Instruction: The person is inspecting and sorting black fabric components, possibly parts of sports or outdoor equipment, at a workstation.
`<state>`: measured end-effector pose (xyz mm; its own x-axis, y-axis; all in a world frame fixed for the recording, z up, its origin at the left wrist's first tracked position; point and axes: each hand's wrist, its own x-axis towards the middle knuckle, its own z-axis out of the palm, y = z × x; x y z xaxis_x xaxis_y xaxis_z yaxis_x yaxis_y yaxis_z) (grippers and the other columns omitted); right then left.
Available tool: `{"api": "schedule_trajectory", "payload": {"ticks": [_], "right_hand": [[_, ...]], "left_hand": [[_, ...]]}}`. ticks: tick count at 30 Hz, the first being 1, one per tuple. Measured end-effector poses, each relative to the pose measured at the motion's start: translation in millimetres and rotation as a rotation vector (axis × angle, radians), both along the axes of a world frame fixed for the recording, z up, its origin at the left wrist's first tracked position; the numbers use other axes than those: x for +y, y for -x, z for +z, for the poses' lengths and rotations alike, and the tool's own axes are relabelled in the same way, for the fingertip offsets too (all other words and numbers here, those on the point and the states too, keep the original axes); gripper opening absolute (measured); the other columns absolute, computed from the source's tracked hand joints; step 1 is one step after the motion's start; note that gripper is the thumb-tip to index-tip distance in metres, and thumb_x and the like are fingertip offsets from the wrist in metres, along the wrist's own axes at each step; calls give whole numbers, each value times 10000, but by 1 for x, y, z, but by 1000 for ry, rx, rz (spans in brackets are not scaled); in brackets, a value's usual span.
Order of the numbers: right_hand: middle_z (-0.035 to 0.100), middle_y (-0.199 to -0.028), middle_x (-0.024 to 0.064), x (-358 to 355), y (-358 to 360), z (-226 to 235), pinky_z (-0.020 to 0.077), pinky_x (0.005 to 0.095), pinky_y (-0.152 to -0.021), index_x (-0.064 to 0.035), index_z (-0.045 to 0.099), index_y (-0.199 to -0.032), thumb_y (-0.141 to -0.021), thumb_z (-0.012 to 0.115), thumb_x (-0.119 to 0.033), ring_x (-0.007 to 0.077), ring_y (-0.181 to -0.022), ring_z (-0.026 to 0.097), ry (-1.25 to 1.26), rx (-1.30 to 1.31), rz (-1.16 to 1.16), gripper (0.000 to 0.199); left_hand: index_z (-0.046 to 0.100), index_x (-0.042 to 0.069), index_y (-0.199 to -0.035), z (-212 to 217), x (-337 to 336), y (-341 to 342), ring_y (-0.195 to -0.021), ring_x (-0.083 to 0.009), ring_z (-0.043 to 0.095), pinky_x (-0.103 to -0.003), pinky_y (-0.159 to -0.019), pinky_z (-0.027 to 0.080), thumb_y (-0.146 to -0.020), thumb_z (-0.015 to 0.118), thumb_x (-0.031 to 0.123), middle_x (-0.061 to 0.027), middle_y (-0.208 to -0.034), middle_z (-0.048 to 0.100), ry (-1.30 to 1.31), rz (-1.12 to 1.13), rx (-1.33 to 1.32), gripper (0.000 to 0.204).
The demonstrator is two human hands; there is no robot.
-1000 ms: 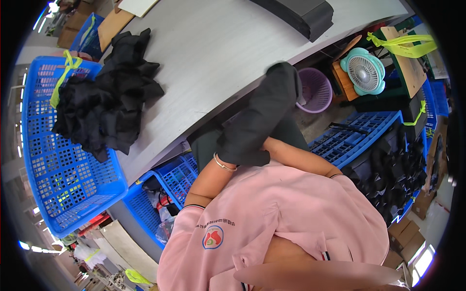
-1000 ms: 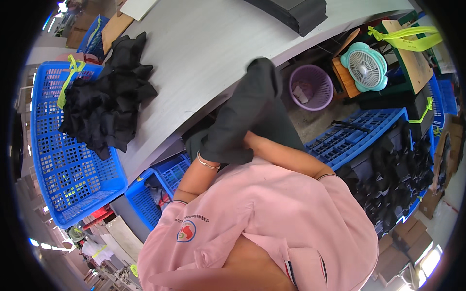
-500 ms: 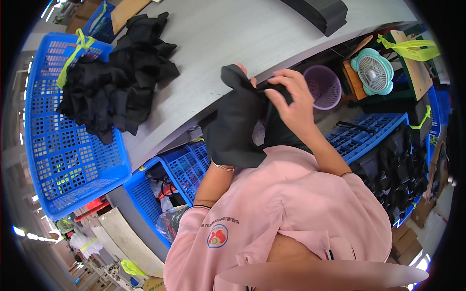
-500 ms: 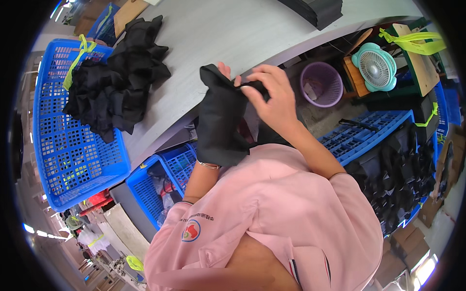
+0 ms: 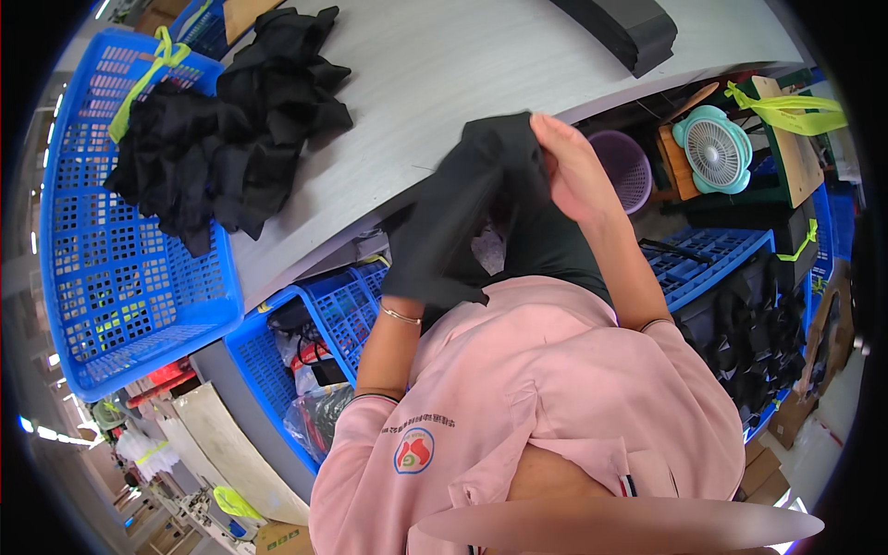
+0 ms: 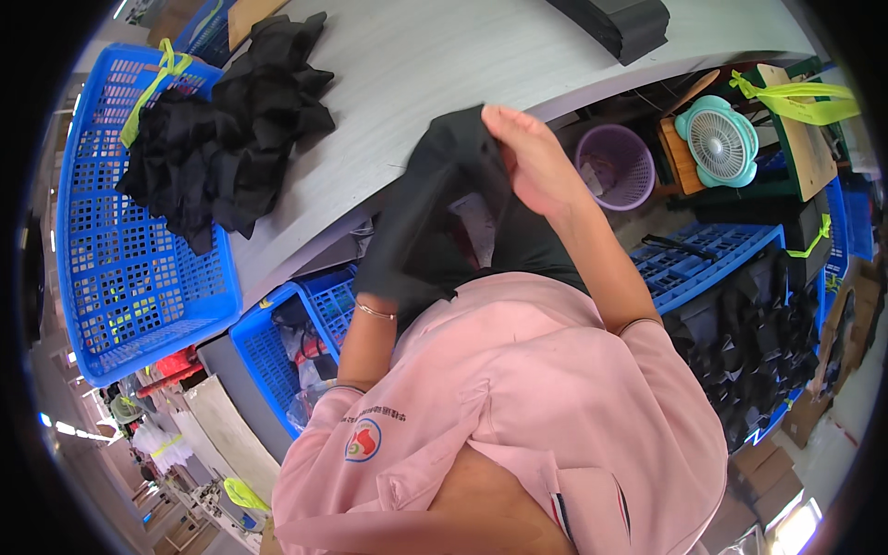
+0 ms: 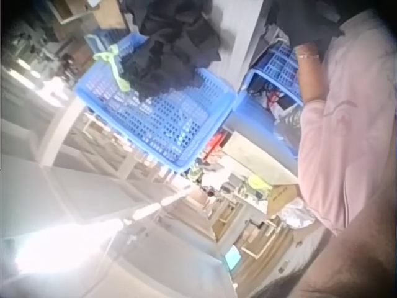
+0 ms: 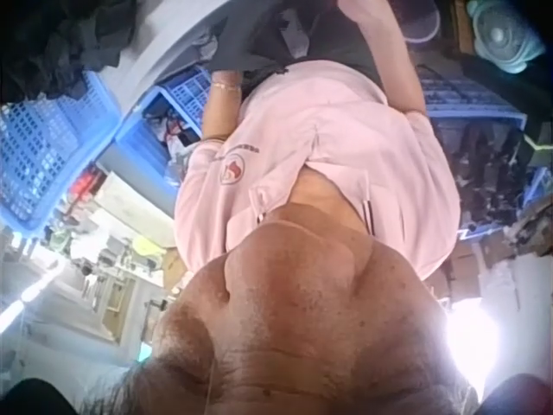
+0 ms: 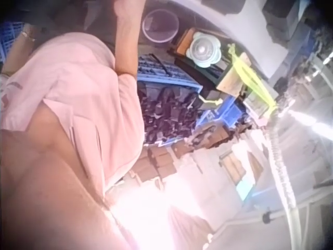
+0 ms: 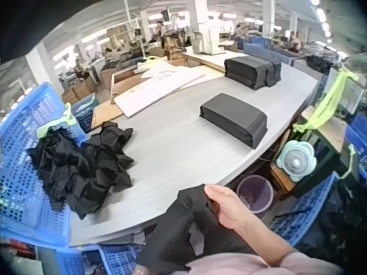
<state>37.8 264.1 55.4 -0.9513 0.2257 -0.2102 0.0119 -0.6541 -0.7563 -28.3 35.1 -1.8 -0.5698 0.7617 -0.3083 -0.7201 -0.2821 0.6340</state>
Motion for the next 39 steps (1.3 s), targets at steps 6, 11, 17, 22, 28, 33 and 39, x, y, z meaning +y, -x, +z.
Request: {"api": "schedule_trajectory", "payload": {"ticks": [6,11,17,22,28,33,39], "right_hand": [[639,-1235,98,26,23,0,505,325,-933,-10,570,-1308,-1048,549,-274,197,-1027,671,-100,96,-194,371],[609,-1295,127,17,-5,0,481,352,-981,-15,564,-1326,-957,663,-171,245,-1156,635,-834,177,-383,413],[612,-1259,116,-2,-2,-9,480,415,-990,-67,621,-1269,-775,786,-96,311,-1126,603,-1923,211,-458,522],[654,-1170,104,-3,7,-10,468,412,-1010,-58,694,-1090,-773,756,-47,277,-1087,625,-1877,253,-459,322],[624,-1219,113,24,-9,8,380,411,-1098,-8,620,-770,-809,750,-50,284,-1229,563,-931,506,198,142],[556,-1361,95,61,26,18,392,333,-1045,-12,600,-870,-916,686,-157,229,-1241,516,-1189,370,-11,174],[586,-1326,136,93,101,-1,454,344,-983,-18,667,-1148,-948,681,-176,274,-1190,578,-1531,270,-624,255]], "left_hand": [[300,51,-1503,-8,22,-18,-1395,-282,442,-400,-1160,387,-1059,490,230,-129,-1561,376,-57,51,-105,515],[325,42,-1492,-11,16,4,-1387,-281,453,-399,-1155,393,-1059,485,230,-133,-1547,399,-73,99,-147,499],[355,31,-1479,-15,30,-3,-1377,-279,467,-398,-1148,401,-1060,480,229,-139,-1530,427,-125,66,-220,481],[380,22,-1469,-21,35,-8,-1369,-277,478,-398,-1142,407,-1060,475,229,-143,-1516,451,-131,80,-248,468],[409,11,-1456,-21,2,26,-1359,-276,492,-397,-1135,414,-1061,470,228,-149,-1499,479,-29,207,-159,455],[486,22,-1413,-5,3,48,-1335,-261,512,-397,-1115,432,-1064,452,240,-127,-1475,506,76,240,-118,413],[594,-37,-1254,18,26,30,-1172,-205,617,-370,-1025,507,-1015,581,144,-141,-1253,641,216,260,194,300]]}}
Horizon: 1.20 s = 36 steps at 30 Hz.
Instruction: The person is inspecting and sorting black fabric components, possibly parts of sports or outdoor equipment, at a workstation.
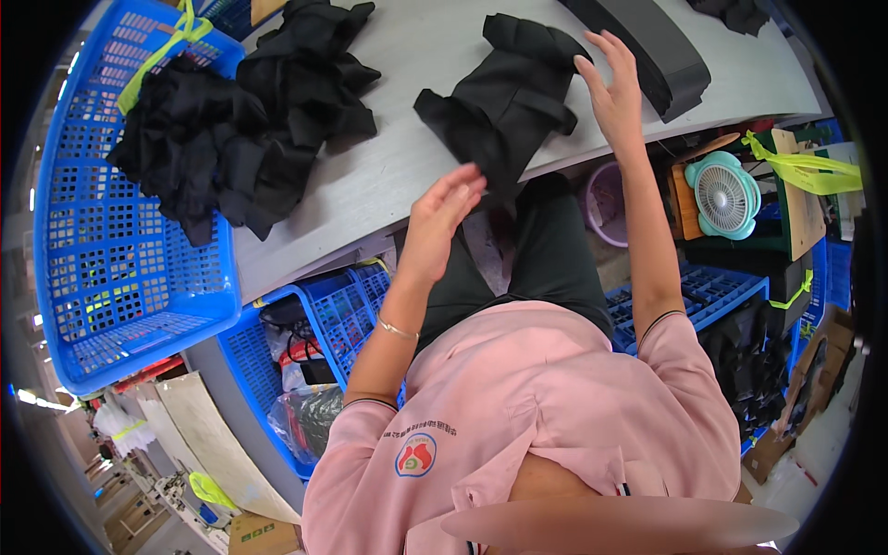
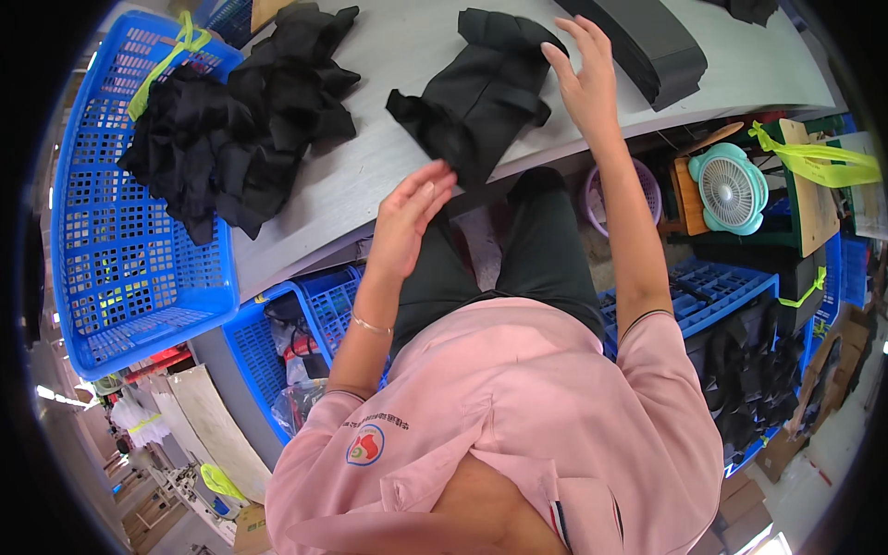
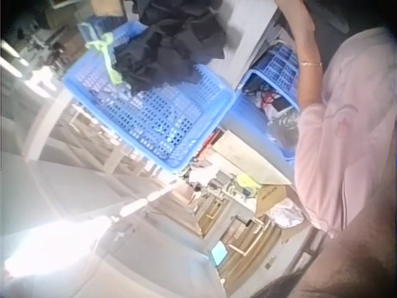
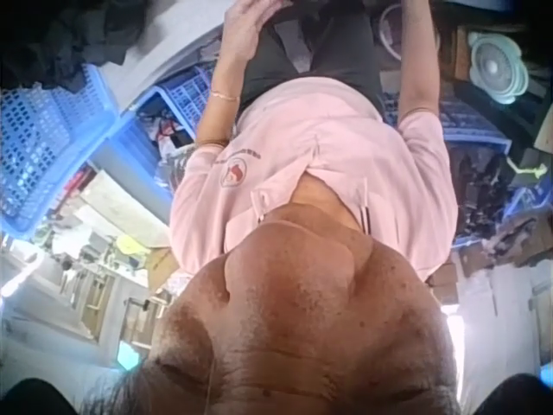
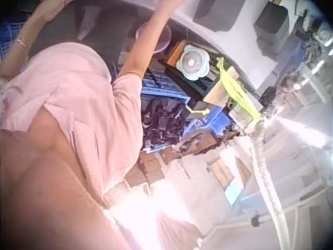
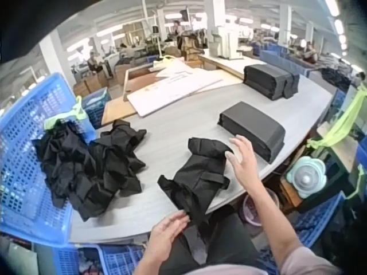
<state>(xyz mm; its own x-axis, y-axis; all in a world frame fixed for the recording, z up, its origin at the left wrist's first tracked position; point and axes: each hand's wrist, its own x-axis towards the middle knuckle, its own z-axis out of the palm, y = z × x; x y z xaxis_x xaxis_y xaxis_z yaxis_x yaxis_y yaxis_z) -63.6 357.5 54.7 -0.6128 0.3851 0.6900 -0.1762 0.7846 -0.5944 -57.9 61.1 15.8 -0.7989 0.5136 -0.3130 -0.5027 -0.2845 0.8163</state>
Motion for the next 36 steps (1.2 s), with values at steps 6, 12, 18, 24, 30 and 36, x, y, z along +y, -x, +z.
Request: {"api": "schedule_trajectory", "payload": {"ticks": [6,12,18,24,30,36], "right_hand": [[672,-916,73,-78,-50,-14,504,271,-703,-21,681,-1042,-892,735,-86,154,-775,621,354,-70,64,173],[602,-803,-7,-106,-24,-38,431,241,-606,-23,658,-967,-848,811,-170,75,-677,501,409,-325,144,243],[509,-706,-44,-69,-21,-60,377,240,-595,-14,600,-872,-915,722,-90,53,-674,443,775,-461,256,150],[702,-944,30,-67,-22,-51,520,277,-780,4,656,-1087,-949,651,-79,90,-868,635,777,-437,346,162],[725,-992,53,-69,-21,-57,508,261,-783,14,668,-1135,-930,604,-32,88,-889,647,749,-366,397,220],[734,-936,43,-70,-18,-76,507,269,-770,7,677,-1099,-893,628,-4,97,-879,657,721,-415,269,213]], "left_hand": [[585,-43,-1282,-1,-8,32,-1138,-189,617,-330,-1009,498,-993,615,108,-110,-1224,645,181,336,395,327],[445,-17,-1463,-6,40,96,-1133,-137,542,-316,-931,456,-1061,517,321,-60,-1236,616,27,21,209,530],[669,1,-1228,12,51,91,-913,-131,640,-293,-797,514,-1020,589,260,-49,-1006,688,-54,-378,301,342],[670,7,-1203,19,89,75,-728,-92,615,-212,-616,469,-905,752,172,-21,-923,673,141,-429,382,350],[708,24,-1128,29,90,90,-771,-67,551,-209,-649,430,-844,805,188,3,-895,647,350,-366,723,341],[667,5,-1135,32,96,82,-731,-94,581,-263,-648,484,-799,830,193,-56,-917,672,236,-405,665,418]]}}
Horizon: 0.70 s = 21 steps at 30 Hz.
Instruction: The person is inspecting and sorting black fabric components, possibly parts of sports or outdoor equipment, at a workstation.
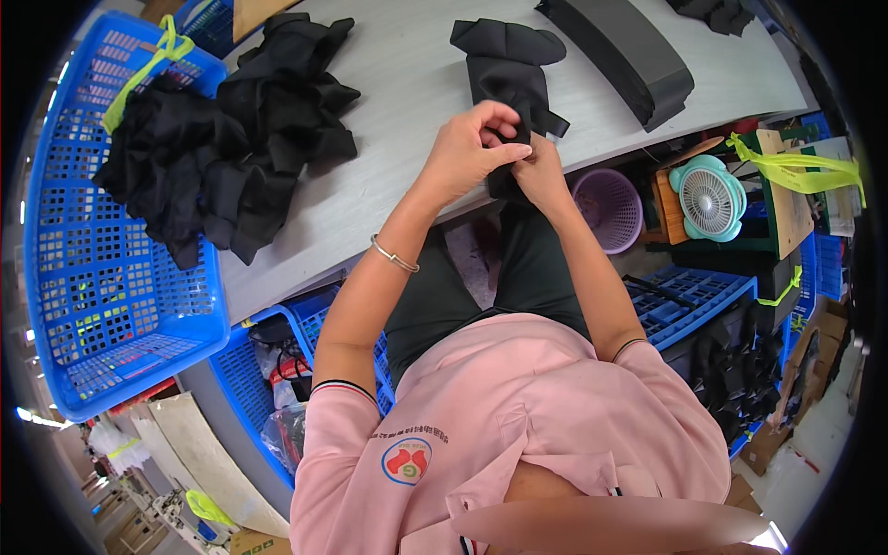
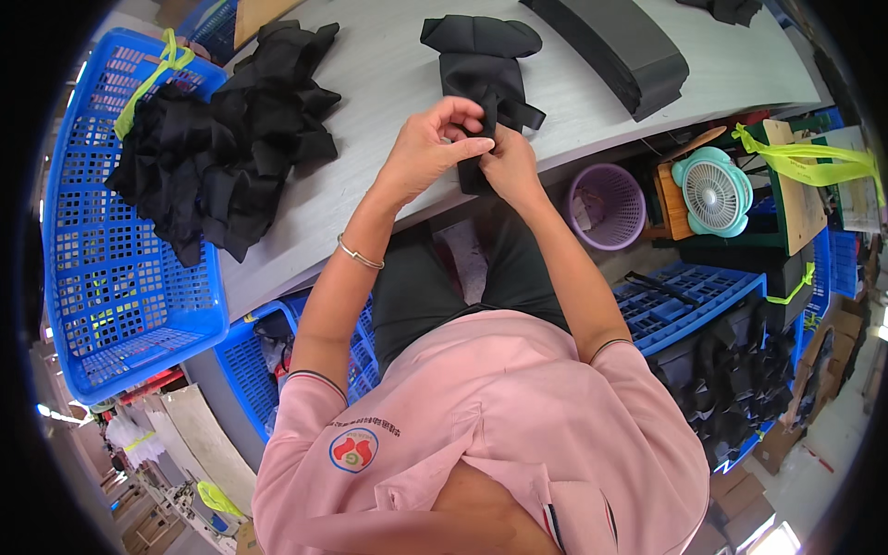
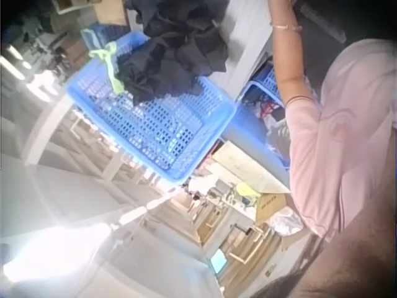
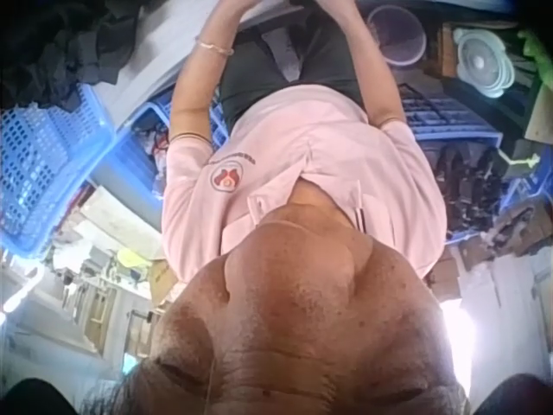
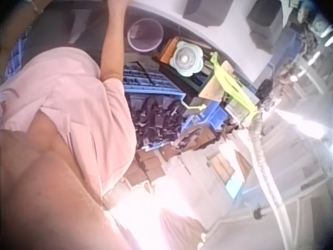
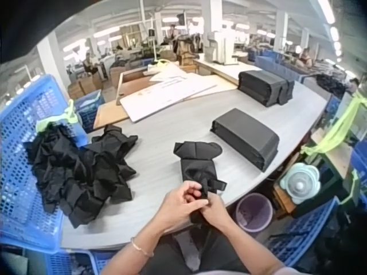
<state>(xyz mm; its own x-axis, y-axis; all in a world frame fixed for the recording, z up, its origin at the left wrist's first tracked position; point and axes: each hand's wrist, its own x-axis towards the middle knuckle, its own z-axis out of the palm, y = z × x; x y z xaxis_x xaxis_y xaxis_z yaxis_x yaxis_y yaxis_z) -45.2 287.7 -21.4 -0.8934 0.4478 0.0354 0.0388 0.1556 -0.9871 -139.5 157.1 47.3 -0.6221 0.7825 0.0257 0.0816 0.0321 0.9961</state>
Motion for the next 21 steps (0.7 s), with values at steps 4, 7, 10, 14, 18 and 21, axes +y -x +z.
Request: {"api": "schedule_trajectory", "payload": {"ticks": [4,7,10,14,18,21], "right_hand": [[738,-920,48,7,1,-5,512,278,-763,-6,687,-1090,-883,657,-13,109,-866,668,82,31,76,209],[741,-918,50,9,2,-5,516,286,-755,-9,694,-1066,-882,675,-23,117,-857,674,-39,61,83,186],[742,-916,47,8,4,-2,519,290,-749,-3,699,-1054,-891,678,-42,116,-851,672,-86,73,139,168],[740,-907,56,5,7,7,519,287,-742,19,693,-1048,-907,680,-71,100,-844,658,-61,45,152,168],[732,-896,63,-4,11,18,516,284,-739,34,684,-1044,-913,679,-81,89,-829,640,-50,-8,221,175],[721,-872,57,-20,15,25,515,284,-738,35,675,-1037,-901,677,-67,92,-818,634,-5,-25,255,170]], "left_hand": [[663,26,-1127,8,0,4,-725,-39,562,-202,-604,409,-818,825,178,11,-897,655,82,-49,-278,381],[651,41,-1127,14,-7,13,-691,-28,552,-200,-567,383,-816,827,174,31,-870,653,127,-162,-341,381],[634,59,-1120,14,-14,12,-671,-23,541,-197,-546,363,-811,833,172,43,-838,648,147,-214,-313,384],[618,76,-1083,11,-29,3,-642,-24,523,-199,-537,368,-810,838,171,55,-810,639,101,-79,-415,364],[622,94,-1048,14,-54,7,-625,-25,512,-192,-533,378,-814,835,155,60,-815,633,61,-92,-573,322],[636,106,-997,13,-65,6,-612,-17,499,-179,-531,366,-814,831,136,70,-834,626,120,-116,-572,269]]}}
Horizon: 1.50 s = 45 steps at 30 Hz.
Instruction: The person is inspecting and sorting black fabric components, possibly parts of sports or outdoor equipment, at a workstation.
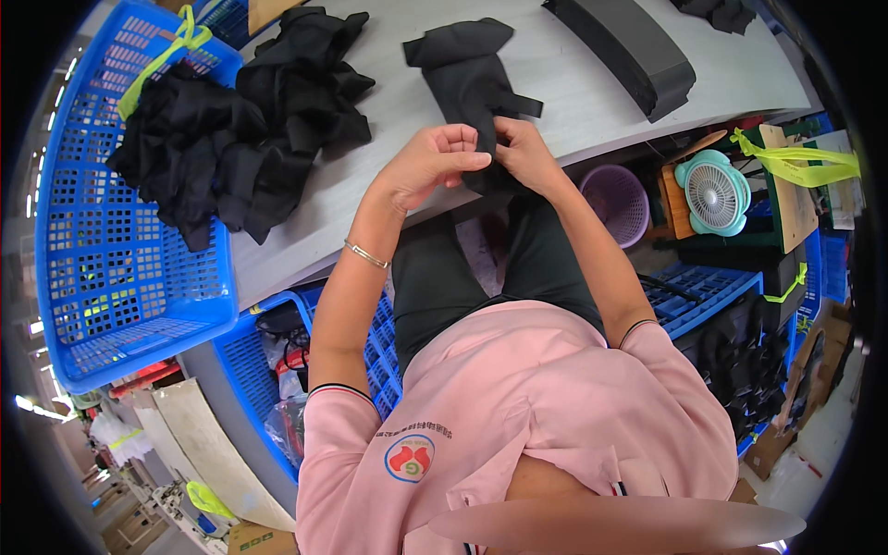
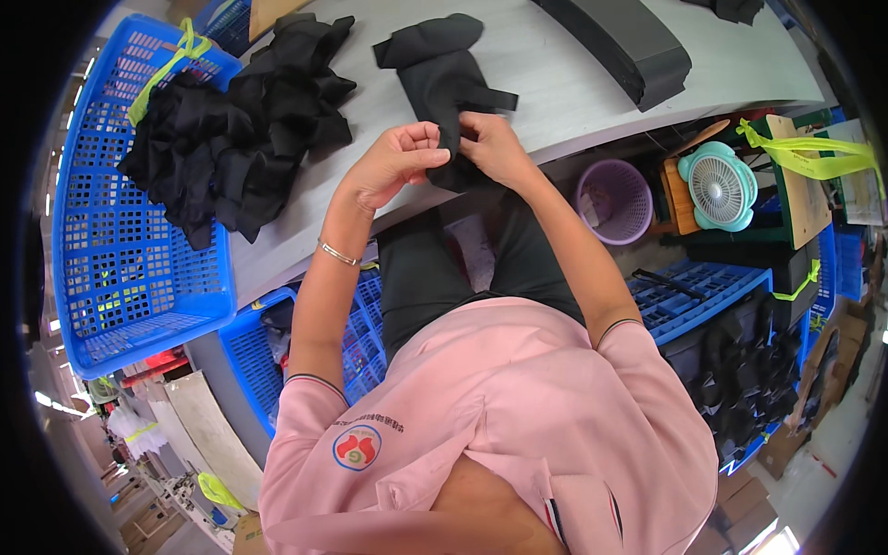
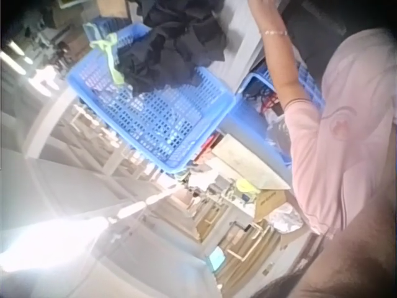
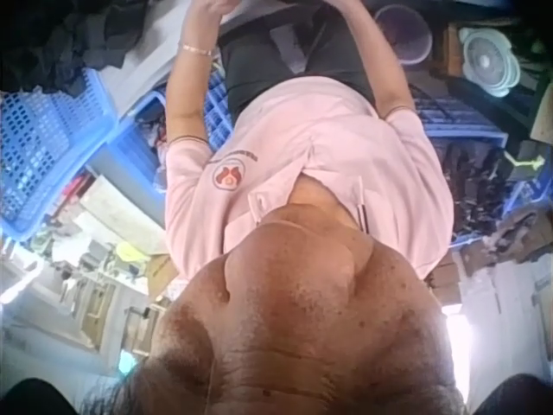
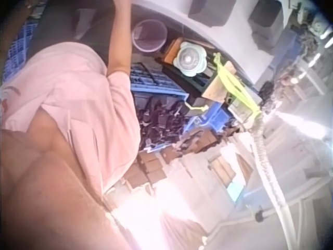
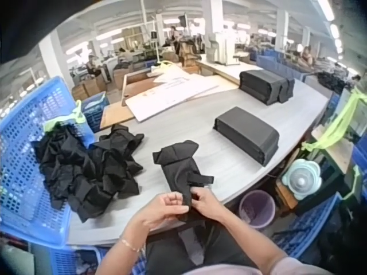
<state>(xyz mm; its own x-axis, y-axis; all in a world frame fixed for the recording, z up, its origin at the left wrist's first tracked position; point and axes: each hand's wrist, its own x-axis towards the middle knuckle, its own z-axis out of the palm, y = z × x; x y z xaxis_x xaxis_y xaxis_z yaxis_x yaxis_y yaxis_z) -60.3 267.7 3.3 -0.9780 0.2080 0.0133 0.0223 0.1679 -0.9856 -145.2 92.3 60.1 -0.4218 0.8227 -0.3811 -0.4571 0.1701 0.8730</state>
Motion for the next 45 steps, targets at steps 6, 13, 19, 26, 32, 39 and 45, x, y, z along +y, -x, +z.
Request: {"api": "schedule_trajectory", "payload": {"ticks": [6,13,19,26,32,39,45], "right_hand": [[705,-815,90,-9,3,18,520,309,-692,-43,668,-1006,-834,687,-85,161,-749,668,-310,106,-42,178],[677,-759,119,30,-9,20,504,357,-601,-58,641,-1031,-909,619,-107,219,-625,662,-530,148,-588,133],[659,-734,147,14,-17,13,493,371,-596,4,638,-1054,-953,651,-185,226,-641,674,-202,-26,-558,215],[636,-749,124,38,-13,13,499,390,-627,-71,574,-1187,-840,705,-114,288,-662,649,-540,103,-541,373],[604,-763,50,99,-16,17,497,300,-673,-93,577,-1322,-845,797,-330,167,-648,582,-417,139,-258,577],[669,-1160,95,219,-6,37,507,459,-880,-121,702,-1199,-849,754,-408,318,-1092,613,-1359,90,-856,456],[698,-1078,50,256,-6,42,524,400,-834,-93,764,-980,-937,660,-312,298,-965,653,-1266,66,-629,246]], "left_hand": [[632,96,-934,-14,-6,-16,-631,-5,485,-163,-574,368,-815,785,24,68,-783,580,-63,311,657,206],[612,42,-868,-37,-10,-8,-670,-33,514,-188,-611,404,-885,747,59,45,-752,564,47,952,935,137],[588,27,-1082,-53,20,-29,-788,-119,621,-254,-656,519,-825,823,111,-55,-913,648,-142,787,758,358],[609,33,-1050,-41,16,-14,-725,-87,573,-220,-611,487,-790,649,-80,-23,-836,586,80,992,1015,287],[634,26,-988,-48,12,-4,-727,-39,525,-187,-630,431,-851,722,-11,26,-784,549,3,773,811,167],[546,-6,-1174,-53,9,-13,-889,-127,633,-234,-799,542,-850,766,-1,-70,-1068,581,-210,750,442,391],[550,-10,-1179,-63,16,-18,-823,-104,623,-224,-741,545,-830,760,-49,-48,-968,610,-194,682,479,409]]}}
